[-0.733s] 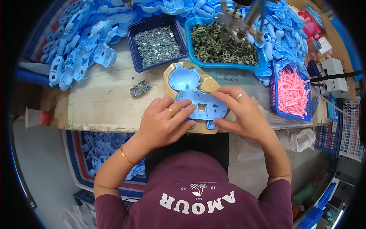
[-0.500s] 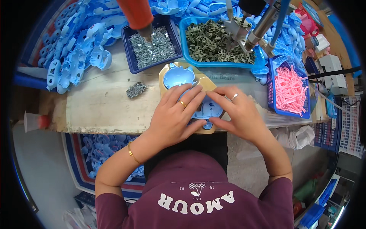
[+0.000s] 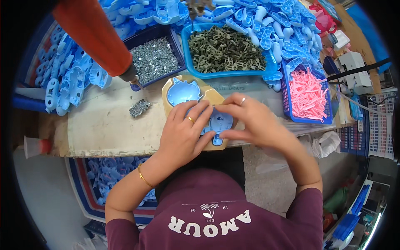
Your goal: Assemble small plastic toy components and pins using a heating tool and a metal press.
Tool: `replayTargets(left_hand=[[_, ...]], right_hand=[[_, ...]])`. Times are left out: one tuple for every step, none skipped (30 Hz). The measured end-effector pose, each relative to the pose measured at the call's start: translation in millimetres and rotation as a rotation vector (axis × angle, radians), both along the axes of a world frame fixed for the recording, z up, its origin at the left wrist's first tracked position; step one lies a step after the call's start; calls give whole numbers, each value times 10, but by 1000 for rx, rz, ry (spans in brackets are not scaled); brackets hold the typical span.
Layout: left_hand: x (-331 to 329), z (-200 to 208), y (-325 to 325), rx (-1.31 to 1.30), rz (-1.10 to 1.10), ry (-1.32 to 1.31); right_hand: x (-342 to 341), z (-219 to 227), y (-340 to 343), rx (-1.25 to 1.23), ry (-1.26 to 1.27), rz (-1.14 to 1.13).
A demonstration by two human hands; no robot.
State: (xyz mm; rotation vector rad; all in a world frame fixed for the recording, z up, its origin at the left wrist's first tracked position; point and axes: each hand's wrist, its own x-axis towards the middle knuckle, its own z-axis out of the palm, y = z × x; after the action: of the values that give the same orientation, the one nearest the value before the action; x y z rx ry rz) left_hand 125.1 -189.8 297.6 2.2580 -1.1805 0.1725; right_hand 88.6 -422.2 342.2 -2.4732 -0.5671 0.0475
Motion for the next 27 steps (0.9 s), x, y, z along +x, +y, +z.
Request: replayTargets(left_hand=[[3, -9, -3, 20, 5, -14], [10, -14, -5, 18, 2, -20], [10, -18, -8, 16, 0, -21], [8, -7, -15, 13, -3, -24], [6, 12, -24, 8, -8, -32], [11, 17, -26, 16, -8, -30], [5, 27, -28, 21, -12, -26], [1, 40, -36, 19, -15, -33], [8, 44, -29, 18, -15, -22], [23, 48, -23, 16, -17, -11], [46, 54, -17, 17, -15, -15], [52, 59, -14, 13, -25, -14], [60, 67, -14, 8, -37, -12], [74, 83, -17, 5, -43, -12], [112, 101, -9, 7, -45, -13], [148, 123, -12, 9, -49, -14], [180, 145, -25, 8, -57, -16], [211, 177, -53, -3, -58, -15], [240, 201, -78, -10, -55, -11], [267, 238, -126, -12, -64, -10], [284, 289, -203, -118, -55, -22], [290, 313, -263, -225, -45, -32], [273, 309, -293, -228, -60, -29], [235, 310, -308, -226, -63, 166], [205, 310, -333, -222, -70, 362], [187, 262, -362, -287, -85, 523], [177, 247, -366, -289, -107, 527]], right_hand=[[104, 0, -93, -3, -7, -4], [262, -15, -215, -4, -33, -92], [424, -35, -318, -5, -57, -183], [605, -51, -395, -81, -238, -288], [763, -66, -457, -159, -421, -391], [894, -119, -487, -158, -428, -391], [982, -165, -504, -247, -451, -418], [1019, -186, -521, -337, -472, -447], [1052, -196, -513, -332, -476, -443], [1078, -200, -516, -271, -421, -482], [1096, -196, -526, -211, -365, -522], [1070, -145, -535, -147, -332, -560], [1067, -125, -604, -150, -331, -562], [1074, -103, -706, 33, -188, -558], [1081, -54, -721, 219, -45, -548], [1026, 13, -719, 442, 120, -554], [962, 40, -720, 442, 117, -561], [880, 75, -740, 500, 187, -516], [797, 110, -720, 562, 261, -465], [683, 149, -655, 532, 306, -463], [567, 159, -602, 461, 222, -346], [452, 164, -500, 523, 307, -298], [330, 168, -394, 502, 309, -258], [231, 223, -284, 352, 228, -169], [142, 278, -171, 344, 236, -169], [75, 278, -106, 388, 262, -207], [26, 272, -98, 432, 287, -249]])
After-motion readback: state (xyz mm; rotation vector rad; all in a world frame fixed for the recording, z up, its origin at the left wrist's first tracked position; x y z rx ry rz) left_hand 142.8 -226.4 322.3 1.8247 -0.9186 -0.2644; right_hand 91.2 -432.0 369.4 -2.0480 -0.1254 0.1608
